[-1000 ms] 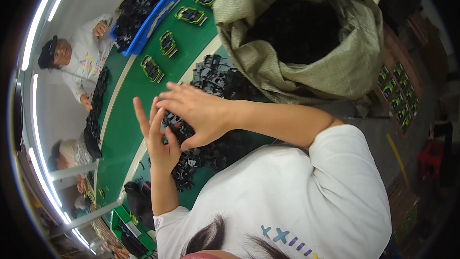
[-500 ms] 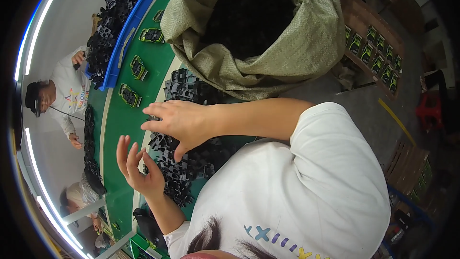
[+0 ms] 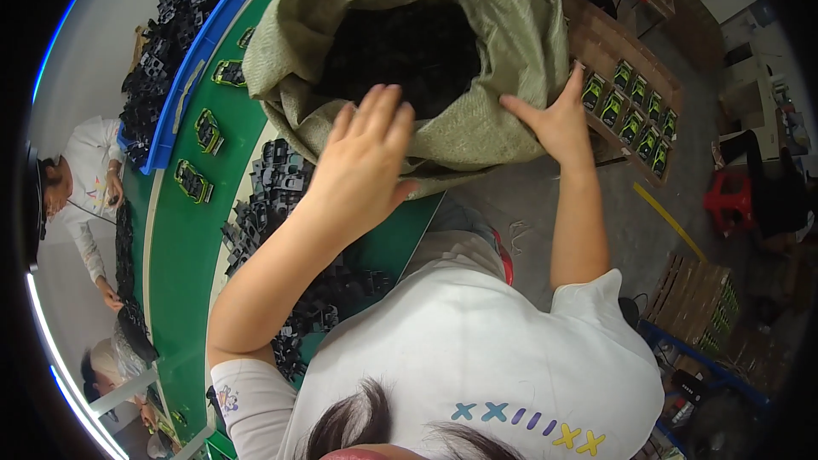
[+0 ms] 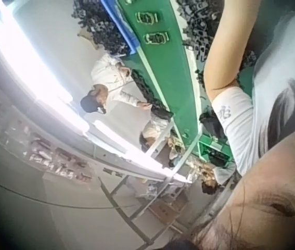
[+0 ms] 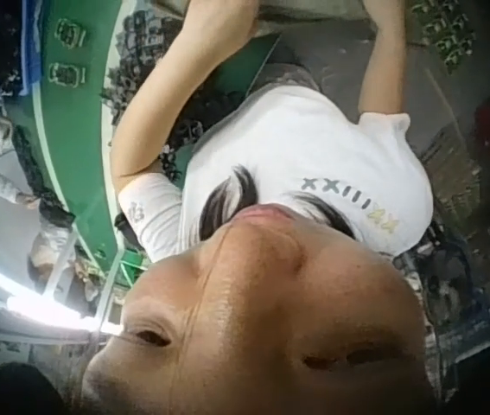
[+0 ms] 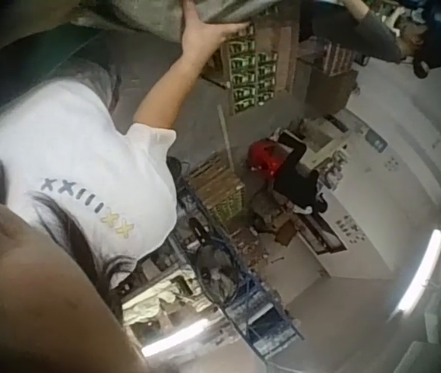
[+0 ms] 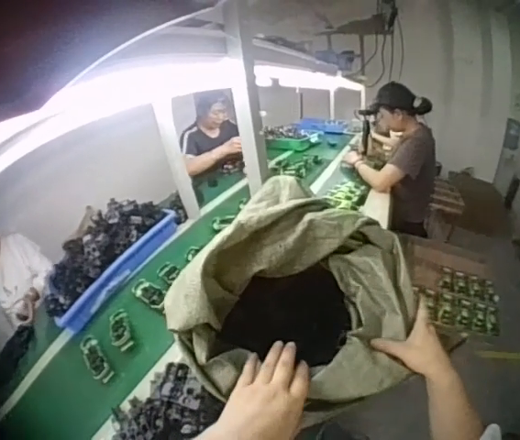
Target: The person assembles toy cars by fitting plastic components into toy car bodies by hand, then takes plastic parts out of a large sack and places them onto the workbench.
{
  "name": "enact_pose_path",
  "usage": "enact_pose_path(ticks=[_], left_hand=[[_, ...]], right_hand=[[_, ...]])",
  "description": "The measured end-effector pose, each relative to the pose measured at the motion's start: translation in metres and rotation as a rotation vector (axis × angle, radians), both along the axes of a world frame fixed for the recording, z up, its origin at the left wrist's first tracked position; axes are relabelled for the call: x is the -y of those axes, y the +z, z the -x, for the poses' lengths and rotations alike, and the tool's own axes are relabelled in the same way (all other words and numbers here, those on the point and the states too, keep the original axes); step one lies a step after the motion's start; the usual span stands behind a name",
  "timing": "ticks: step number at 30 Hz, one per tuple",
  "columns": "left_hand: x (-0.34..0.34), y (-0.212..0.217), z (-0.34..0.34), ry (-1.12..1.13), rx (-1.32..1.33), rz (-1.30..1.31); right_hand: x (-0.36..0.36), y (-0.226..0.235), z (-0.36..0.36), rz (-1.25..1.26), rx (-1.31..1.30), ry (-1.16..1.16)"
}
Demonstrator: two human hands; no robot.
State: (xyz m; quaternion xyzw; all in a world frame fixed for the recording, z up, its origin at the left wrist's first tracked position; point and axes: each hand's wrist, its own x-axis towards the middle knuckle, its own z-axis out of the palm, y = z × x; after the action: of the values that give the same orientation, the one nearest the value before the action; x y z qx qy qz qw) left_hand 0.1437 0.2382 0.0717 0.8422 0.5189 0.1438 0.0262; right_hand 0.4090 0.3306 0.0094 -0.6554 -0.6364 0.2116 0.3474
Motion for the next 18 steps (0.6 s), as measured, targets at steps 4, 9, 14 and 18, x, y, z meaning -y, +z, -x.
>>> enact_pose_path(ticks=[4, 9, 14, 18], left_hand=[[-0.012, -0.015, -0.020, -0.302, -0.009, 0.052], [-0.006, -0.015, -0.015, -0.286, 0.026, 0.199], [-0.008, -0.003, -0.002, -0.250, 0.199, 0.060], [-0.004, -0.001, 0.006, -0.190, 0.267, 0.015]], right_hand=[[0.005, -0.037, -0.023, 0.357, -0.539, -0.007], [0.004, -0.023, -0.031, 0.414, -0.963, -0.034], [-0.028, 0.025, -0.016, 0.380, -1.156, 0.004], [-0.022, 0.099, 0.017, 0.250, -1.104, 0.230]])
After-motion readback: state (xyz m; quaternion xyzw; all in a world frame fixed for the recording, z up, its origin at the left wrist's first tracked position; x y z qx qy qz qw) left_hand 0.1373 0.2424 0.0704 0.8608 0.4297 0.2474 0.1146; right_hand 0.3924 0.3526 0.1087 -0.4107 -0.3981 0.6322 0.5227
